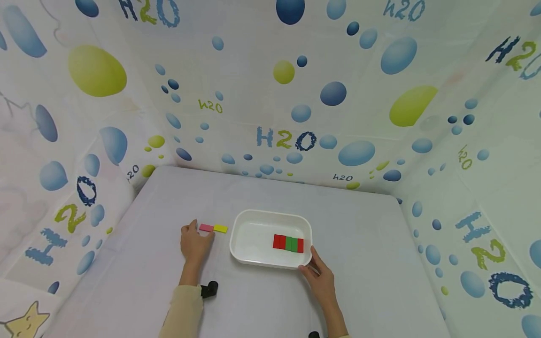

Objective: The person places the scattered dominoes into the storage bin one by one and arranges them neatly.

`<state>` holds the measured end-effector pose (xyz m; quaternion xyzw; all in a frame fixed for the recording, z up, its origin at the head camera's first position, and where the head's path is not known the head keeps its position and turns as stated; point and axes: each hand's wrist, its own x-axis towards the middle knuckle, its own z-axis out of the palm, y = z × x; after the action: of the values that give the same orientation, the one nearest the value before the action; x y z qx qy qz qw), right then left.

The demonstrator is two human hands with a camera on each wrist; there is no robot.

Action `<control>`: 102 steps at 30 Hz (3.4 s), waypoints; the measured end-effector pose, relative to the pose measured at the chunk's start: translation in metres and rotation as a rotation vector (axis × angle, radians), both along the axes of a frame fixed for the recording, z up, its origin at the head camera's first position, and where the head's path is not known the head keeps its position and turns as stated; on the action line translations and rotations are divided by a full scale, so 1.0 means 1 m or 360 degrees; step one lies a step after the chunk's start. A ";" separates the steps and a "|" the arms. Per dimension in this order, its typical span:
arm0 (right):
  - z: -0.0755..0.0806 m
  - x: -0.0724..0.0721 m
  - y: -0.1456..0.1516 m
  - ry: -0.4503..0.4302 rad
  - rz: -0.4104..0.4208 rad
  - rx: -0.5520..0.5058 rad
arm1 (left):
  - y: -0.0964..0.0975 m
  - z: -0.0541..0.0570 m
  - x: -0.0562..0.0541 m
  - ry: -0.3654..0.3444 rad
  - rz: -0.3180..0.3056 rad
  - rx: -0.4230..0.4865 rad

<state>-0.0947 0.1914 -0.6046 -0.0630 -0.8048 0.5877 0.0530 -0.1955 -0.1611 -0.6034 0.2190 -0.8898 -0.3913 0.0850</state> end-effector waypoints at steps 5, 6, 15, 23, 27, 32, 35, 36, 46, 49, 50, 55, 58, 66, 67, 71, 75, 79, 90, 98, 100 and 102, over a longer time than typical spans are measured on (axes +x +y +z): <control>-0.001 0.000 0.001 0.0009 0.0016 -0.0003 | 0.001 -0.001 0.000 0.0005 0.0002 -0.0047; -0.001 0.000 0.001 0.0013 0.0018 0.0000 | 0.001 -0.001 0.000 0.0006 0.0008 -0.0052; 0.000 0.000 0.000 -0.0002 0.0001 0.0015 | 0.007 -0.005 -0.002 0.0013 0.0105 -0.0069; -0.003 -0.001 0.000 0.0036 -0.0001 0.0027 | 0.009 -0.007 -0.001 0.0066 0.0141 -0.0122; -0.003 0.000 0.001 0.0030 -0.0005 0.0024 | 0.010 -0.008 -0.001 0.0096 0.0144 -0.0153; -0.003 0.000 0.000 0.0047 -0.0005 0.0028 | 0.009 -0.010 -0.001 0.0115 0.0159 -0.0121; -0.003 0.000 0.000 0.0069 -0.0012 0.0044 | 0.007 -0.010 -0.001 0.0131 0.0173 -0.0069; -0.003 0.000 0.000 0.0066 -0.0014 0.0050 | 0.006 -0.010 -0.001 0.0138 0.0175 -0.0048; 0.036 0.008 -0.007 0.0008 0.0024 0.0056 | -0.007 -0.014 -0.002 0.0155 0.0207 0.0114; 0.043 0.010 -0.009 -0.0005 0.0026 0.0062 | -0.011 -0.015 -0.002 0.0145 0.0203 0.0161; 0.045 0.010 -0.009 -0.0005 0.0025 0.0066 | -0.012 -0.015 -0.001 0.0145 0.0203 0.0182; 0.045 0.011 -0.010 -0.0002 0.0019 0.0081 | -0.016 -0.013 0.002 0.0162 0.0209 0.0310; 0.043 0.011 -0.009 0.0005 0.0025 0.0075 | -0.019 -0.013 0.004 0.0200 0.0226 0.0392; 0.009 0.003 -0.001 0.0015 0.0015 0.0054 | -0.025 -0.009 0.009 0.0280 0.0268 0.0508; 0.004 0.002 0.000 0.0016 0.0010 0.0047 | -0.025 -0.007 0.009 0.0272 0.0275 0.0516; -0.001 0.001 0.001 0.0053 0.0010 0.0046 | -0.024 -0.003 0.011 0.0240 0.0317 0.0544; 0.000 0.001 0.000 0.0049 0.0003 0.0044 | -0.026 -0.001 0.011 0.0261 0.0338 0.0544; 0.026 0.007 -0.005 0.0001 0.0027 0.0052 | -0.027 0.001 0.012 0.0260 0.0340 0.0553; 0.048 0.012 -0.011 -0.0028 0.0015 0.0073 | -0.027 0.012 0.011 0.0353 0.0332 0.0607; 0.031 0.007 -0.007 -0.0051 -0.0004 0.0042 | -0.024 0.022 0.004 0.0548 0.0248 0.0522; 0.021 0.004 -0.004 -0.0049 -0.0014 0.0030 | -0.021 0.027 0.003 0.0568 0.0212 0.0538; 0.011 0.002 -0.002 -0.0042 -0.0021 0.0015 | -0.017 0.033 0.002 0.0570 0.0173 0.0553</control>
<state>-0.0927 0.1892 -0.5936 -0.0760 -0.8077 0.5828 0.0465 -0.1937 -0.1782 -0.5709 0.2050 -0.7668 -0.5658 0.2232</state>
